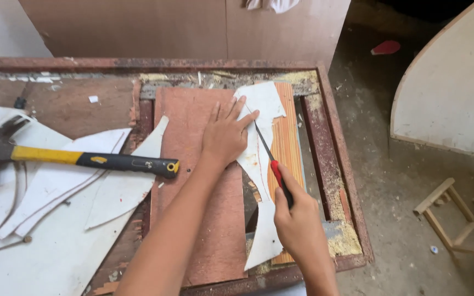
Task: Using a hand saw to cut a curved shape out of a thin white material on a workbench.
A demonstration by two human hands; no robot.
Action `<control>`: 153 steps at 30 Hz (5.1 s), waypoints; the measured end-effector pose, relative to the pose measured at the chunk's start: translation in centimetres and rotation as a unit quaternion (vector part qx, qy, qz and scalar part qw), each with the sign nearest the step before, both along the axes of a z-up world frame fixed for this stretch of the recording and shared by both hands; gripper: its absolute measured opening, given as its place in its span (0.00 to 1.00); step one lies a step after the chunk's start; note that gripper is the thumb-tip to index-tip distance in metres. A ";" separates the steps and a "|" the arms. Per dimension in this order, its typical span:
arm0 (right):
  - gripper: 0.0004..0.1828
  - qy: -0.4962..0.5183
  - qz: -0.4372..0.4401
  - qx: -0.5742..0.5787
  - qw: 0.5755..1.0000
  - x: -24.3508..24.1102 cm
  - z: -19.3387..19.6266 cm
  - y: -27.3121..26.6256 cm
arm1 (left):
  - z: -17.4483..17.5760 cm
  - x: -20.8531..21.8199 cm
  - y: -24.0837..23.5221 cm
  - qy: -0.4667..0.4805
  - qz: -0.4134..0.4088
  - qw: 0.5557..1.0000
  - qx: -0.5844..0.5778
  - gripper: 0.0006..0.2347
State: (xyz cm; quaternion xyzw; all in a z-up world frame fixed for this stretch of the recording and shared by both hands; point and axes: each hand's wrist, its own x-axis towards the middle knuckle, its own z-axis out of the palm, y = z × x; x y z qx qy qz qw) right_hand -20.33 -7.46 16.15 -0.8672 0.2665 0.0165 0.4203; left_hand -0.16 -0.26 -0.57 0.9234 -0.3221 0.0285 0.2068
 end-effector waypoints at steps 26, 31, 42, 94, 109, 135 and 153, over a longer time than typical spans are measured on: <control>0.30 -0.018 -0.017 -0.098 0.995 -7.2 -2.7 -0.9 | 1.4 0.3 0.3 0.050 0.026 0.997 0.053 0.22; 0.31 -0.052 0.000 -0.075 0.996 -7.3 -2.8 -1.3 | 0.3 0.0 0.5 -0.014 0.014 1.000 -0.019 0.22; 0.31 -0.007 -0.013 -0.014 1.000 -5.1 -1.6 0.3 | 2.4 -0.2 0.1 0.042 0.031 0.997 0.051 0.22; 0.34 0.015 -0.065 0.053 0.996 -5.0 -2.1 0.7 | 4.2 -1.4 0.2 0.050 0.035 0.997 0.053 0.22; 0.26 -0.159 0.024 -0.089 0.983 -6.9 -6.4 2.3 | 2.3 -2.8 0.6 0.019 0.076 0.997 -0.010 0.19; 0.32 -0.032 -0.237 0.365 0.900 -4.4 -0.1 -2.0 | 2.5 -3.0 -0.4 0.042 0.128 0.991 -0.016 0.20; 0.37 0.011 -0.012 0.067 0.998 -7.7 -9.3 4.7 | 2.0 -4.9 0.1 0.004 0.140 0.989 -0.044 0.20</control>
